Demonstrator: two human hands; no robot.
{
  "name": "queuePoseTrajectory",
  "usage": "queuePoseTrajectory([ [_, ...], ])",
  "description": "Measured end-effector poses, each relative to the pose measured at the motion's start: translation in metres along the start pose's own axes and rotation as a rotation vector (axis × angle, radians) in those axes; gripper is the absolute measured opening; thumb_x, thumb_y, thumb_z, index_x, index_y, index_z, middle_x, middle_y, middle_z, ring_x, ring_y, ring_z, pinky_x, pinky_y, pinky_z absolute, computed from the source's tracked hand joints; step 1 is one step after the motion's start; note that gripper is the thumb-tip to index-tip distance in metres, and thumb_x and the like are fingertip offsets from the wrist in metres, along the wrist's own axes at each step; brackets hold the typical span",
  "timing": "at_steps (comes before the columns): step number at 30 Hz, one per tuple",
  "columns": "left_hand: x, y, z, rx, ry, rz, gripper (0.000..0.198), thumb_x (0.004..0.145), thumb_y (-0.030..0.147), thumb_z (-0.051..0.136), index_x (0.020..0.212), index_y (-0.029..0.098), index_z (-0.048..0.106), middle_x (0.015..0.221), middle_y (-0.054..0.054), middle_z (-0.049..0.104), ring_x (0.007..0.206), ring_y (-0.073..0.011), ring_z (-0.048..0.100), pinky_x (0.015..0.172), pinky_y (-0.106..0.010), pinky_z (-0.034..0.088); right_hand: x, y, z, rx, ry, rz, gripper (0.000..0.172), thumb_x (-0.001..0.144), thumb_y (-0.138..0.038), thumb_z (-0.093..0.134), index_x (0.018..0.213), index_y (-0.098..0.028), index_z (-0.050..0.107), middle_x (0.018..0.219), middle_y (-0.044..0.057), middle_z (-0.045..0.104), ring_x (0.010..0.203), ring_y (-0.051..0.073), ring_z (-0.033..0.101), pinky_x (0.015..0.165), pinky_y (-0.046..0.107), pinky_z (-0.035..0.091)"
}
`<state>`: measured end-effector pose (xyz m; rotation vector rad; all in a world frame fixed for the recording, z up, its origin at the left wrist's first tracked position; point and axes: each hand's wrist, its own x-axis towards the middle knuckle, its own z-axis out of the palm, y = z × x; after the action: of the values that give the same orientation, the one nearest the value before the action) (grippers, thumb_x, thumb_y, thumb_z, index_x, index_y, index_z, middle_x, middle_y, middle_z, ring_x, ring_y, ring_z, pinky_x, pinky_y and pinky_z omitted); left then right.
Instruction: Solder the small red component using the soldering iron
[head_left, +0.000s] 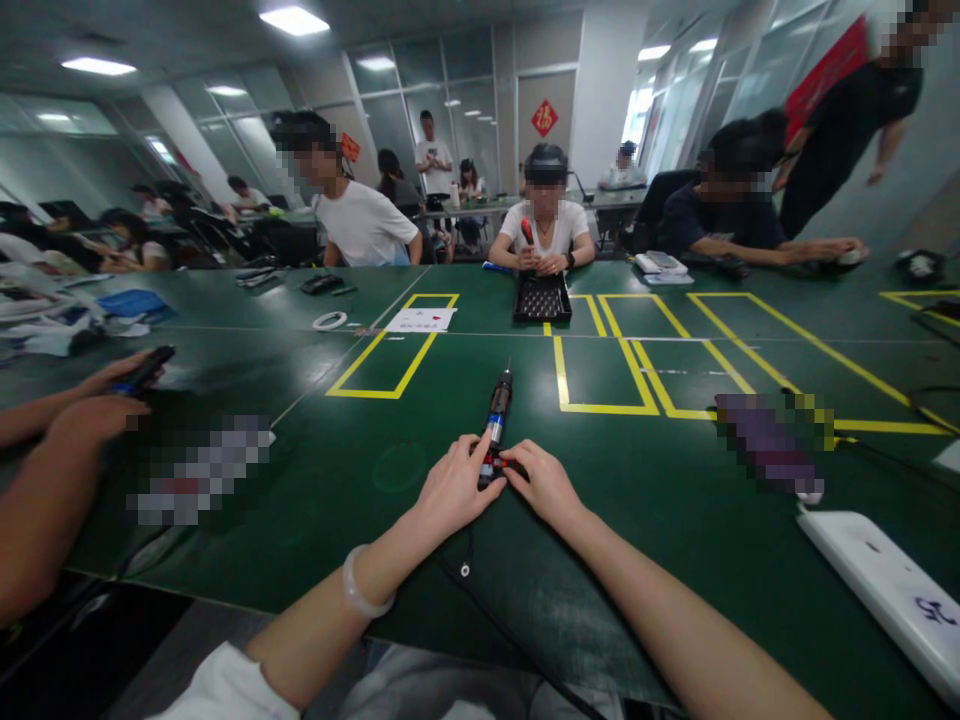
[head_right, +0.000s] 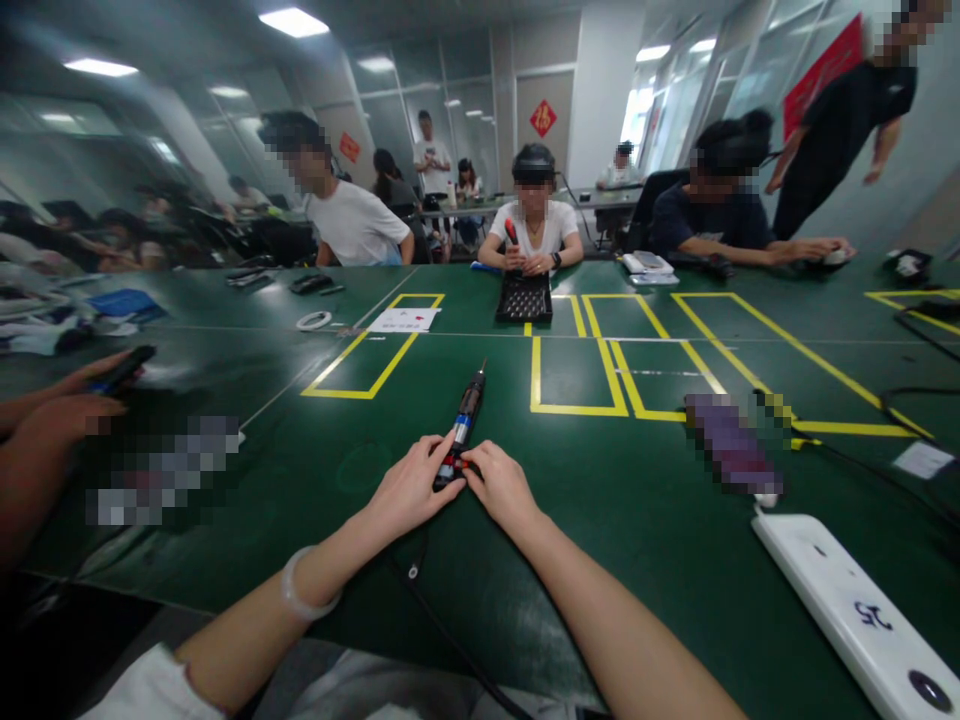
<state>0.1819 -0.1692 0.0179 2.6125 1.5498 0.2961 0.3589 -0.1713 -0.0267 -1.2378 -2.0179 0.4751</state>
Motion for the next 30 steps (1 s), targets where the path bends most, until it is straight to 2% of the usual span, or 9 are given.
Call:
queuePoseTrajectory([
  [3, 0.001, 0.0, 0.001, 0.015, 0.005, -0.001, 0.059, 0.088, 0.048, 0.048, 0.141, 0.025, 0.036, 0.121, -0.012, 0.047, 0.109, -0.0258, 0.052, 0.084, -0.035, 0.049, -0.002, -0.004, -0.002, -0.058, 0.017, -0.007, 0.029, 0.087, -0.014, 0.055, 0.116, -0.02, 0.059, 0.1, 0.008, 0.064, 0.093, 0.021, 0.062, 0.082, 0.033, 0.051],
  [7, 0.006, -0.001, 0.003, 0.069, 0.011, -0.021, 0.061, 0.089, 0.051, 0.045, 0.143, 0.024, 0.034, 0.115, -0.012, 0.048, 0.101, -0.0252, 0.054, 0.079, -0.035, 0.048, -0.004, -0.009, -0.004, -0.079, 0.02, 0.001, 0.031, 0.087, -0.012, 0.052, 0.115, -0.021, 0.058, 0.102, 0.008, 0.066, 0.093, 0.022, 0.063, 0.084, 0.034, 0.05],
  [13, 0.015, -0.004, -0.001, 0.123, -0.016, -0.091, 0.065, 0.09, 0.055, 0.041, 0.145, 0.024, 0.031, 0.109, -0.012, 0.049, 0.097, -0.0263, 0.053, 0.077, -0.035, 0.046, -0.004, -0.013, -0.008, 0.001, -0.034, -0.024, 0.032, 0.087, -0.014, 0.05, 0.118, -0.022, 0.056, 0.107, 0.006, 0.068, 0.088, 0.019, 0.064, 0.085, 0.034, 0.049],
  [18, 0.015, -0.018, -0.001, 0.185, -0.012, -0.064, 0.063, 0.091, 0.053, 0.04, 0.146, 0.024, 0.03, 0.11, -0.011, 0.05, 0.099, -0.0257, 0.051, 0.081, -0.035, 0.043, -0.004, -0.015, -0.009, 0.083, -0.052, -0.018, 0.035, 0.087, -0.015, 0.05, 0.121, -0.023, 0.053, 0.108, 0.005, 0.066, 0.089, 0.017, 0.063, 0.082, 0.031, 0.049],
  [23, 0.019, -0.051, -0.004, 0.28, 0.012, -0.103, 0.063, 0.092, 0.054, 0.037, 0.146, 0.021, 0.029, 0.111, -0.013, 0.051, 0.099, -0.0265, 0.051, 0.082, -0.035, 0.041, -0.004, -0.01, -0.007, 0.091, -0.08, -0.028, 0.027, 0.088, -0.014, 0.051, 0.113, -0.022, 0.058, 0.105, 0.004, 0.065, 0.087, 0.016, 0.062, 0.083, 0.03, 0.048],
  [30, 0.044, -0.132, -0.015, 0.33, -0.001, -0.262, 0.065, 0.092, 0.056, 0.034, 0.143, 0.017, 0.032, 0.118, -0.017, 0.051, 0.103, -0.0313, 0.052, 0.084, -0.039, 0.042, -0.004, -0.01, -0.007, 0.056, -0.094, -0.044, 0.019, 0.089, -0.015, 0.052, 0.102, -0.021, 0.064, 0.097, 0.004, 0.067, 0.089, 0.017, 0.062, 0.083, 0.032, 0.048],
])
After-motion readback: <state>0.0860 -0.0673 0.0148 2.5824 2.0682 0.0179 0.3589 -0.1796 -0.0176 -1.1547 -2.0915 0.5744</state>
